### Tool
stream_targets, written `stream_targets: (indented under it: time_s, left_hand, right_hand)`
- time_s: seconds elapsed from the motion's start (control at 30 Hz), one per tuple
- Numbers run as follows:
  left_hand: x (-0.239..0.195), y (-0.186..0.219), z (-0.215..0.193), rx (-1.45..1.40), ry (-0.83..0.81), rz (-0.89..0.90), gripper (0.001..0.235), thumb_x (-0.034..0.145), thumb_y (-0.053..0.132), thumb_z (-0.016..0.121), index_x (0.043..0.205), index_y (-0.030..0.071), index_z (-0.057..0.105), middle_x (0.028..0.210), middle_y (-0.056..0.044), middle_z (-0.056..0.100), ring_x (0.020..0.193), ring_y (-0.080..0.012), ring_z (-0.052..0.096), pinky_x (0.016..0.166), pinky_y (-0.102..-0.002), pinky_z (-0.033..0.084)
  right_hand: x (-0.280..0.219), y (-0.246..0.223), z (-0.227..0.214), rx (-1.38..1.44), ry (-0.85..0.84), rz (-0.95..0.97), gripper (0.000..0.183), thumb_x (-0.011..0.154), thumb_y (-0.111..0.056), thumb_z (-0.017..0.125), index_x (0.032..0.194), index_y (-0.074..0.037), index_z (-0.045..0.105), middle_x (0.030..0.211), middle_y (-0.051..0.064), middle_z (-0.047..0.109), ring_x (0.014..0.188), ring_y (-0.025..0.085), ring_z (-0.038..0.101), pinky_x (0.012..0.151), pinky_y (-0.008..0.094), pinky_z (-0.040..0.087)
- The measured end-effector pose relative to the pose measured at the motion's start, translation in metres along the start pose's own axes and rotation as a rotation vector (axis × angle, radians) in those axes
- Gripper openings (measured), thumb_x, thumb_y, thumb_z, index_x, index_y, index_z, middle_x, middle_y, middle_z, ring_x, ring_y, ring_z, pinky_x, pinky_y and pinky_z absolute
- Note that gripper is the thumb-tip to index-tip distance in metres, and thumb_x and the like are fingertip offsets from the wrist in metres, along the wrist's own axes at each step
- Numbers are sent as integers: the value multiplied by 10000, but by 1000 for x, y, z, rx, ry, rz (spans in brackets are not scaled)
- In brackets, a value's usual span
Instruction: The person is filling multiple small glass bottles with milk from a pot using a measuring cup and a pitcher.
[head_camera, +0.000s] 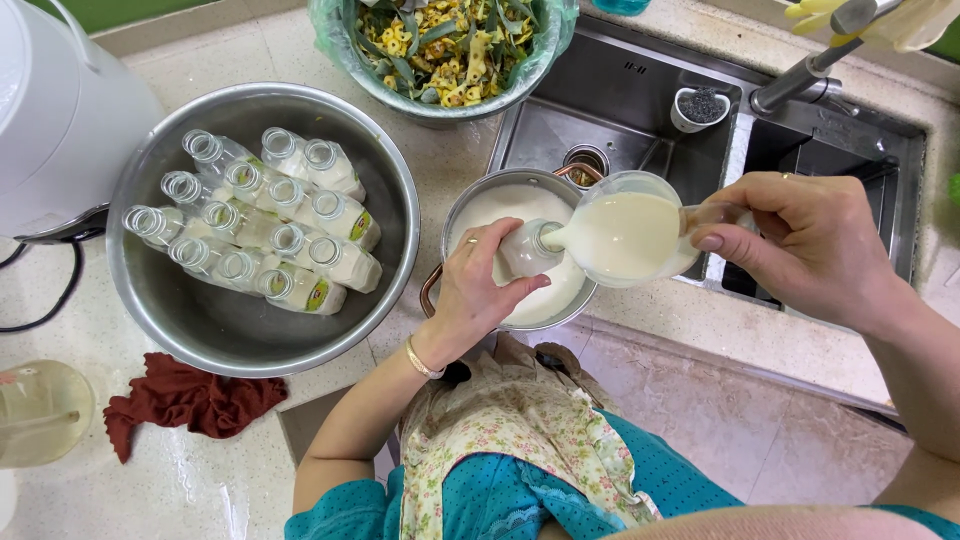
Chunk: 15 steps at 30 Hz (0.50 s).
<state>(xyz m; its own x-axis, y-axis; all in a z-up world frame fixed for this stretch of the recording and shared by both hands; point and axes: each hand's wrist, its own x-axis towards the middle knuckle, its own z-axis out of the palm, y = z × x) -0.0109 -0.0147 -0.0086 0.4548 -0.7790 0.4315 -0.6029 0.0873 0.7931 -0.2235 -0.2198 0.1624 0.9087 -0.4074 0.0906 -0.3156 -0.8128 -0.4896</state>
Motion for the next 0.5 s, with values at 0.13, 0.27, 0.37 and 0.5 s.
stream_targets:
  time_s: [0.13, 0.27, 0.37, 0.5]
  left_hand:
    - [0, 1, -1, -2, 2, 3, 728, 675, 245, 952, 1274, 24, 602, 1166, -161, 703, 1113, -340, 669, 951, -414, 545]
    - [-1, 2, 0, -12, -3, 10, 732, 679, 239, 951, 1280, 16, 598, 1163, -172, 701, 1115, -343, 667, 955, -415, 542]
    - [-2, 3, 1, -23, -9, -2, 733, 684, 237, 949, 1285, 14, 596, 1159, -175, 700, 1112, -341, 669, 953, -411, 545]
    - [-3, 5, 1, -23, -6, 0, 727, 687, 236, 950, 1285, 18, 598, 1154, -174, 702, 1108, -339, 671, 949, -411, 546]
  right_hand:
    - [2, -4, -2, -16, 9, -19, 265, 886, -276, 750, 994, -35, 773, 814, 29, 759, 478, 66, 469, 451, 241, 367]
    - [2, -7, -4, -85, 5, -9, 278, 843, -290, 784, 990, -53, 784, 711, 30, 697, 460, 81, 446, 437, 262, 348]
    - [2, -14, -6, -98, 5, -14, 267, 830, -280, 798, 988, -65, 787, 667, 27, 665, 459, 89, 433, 435, 271, 339]
    - [3, -21, -8, -90, 16, -33, 243, 839, -261, 799, 987, -68, 786, 670, 24, 654, 470, 95, 417, 433, 273, 333]
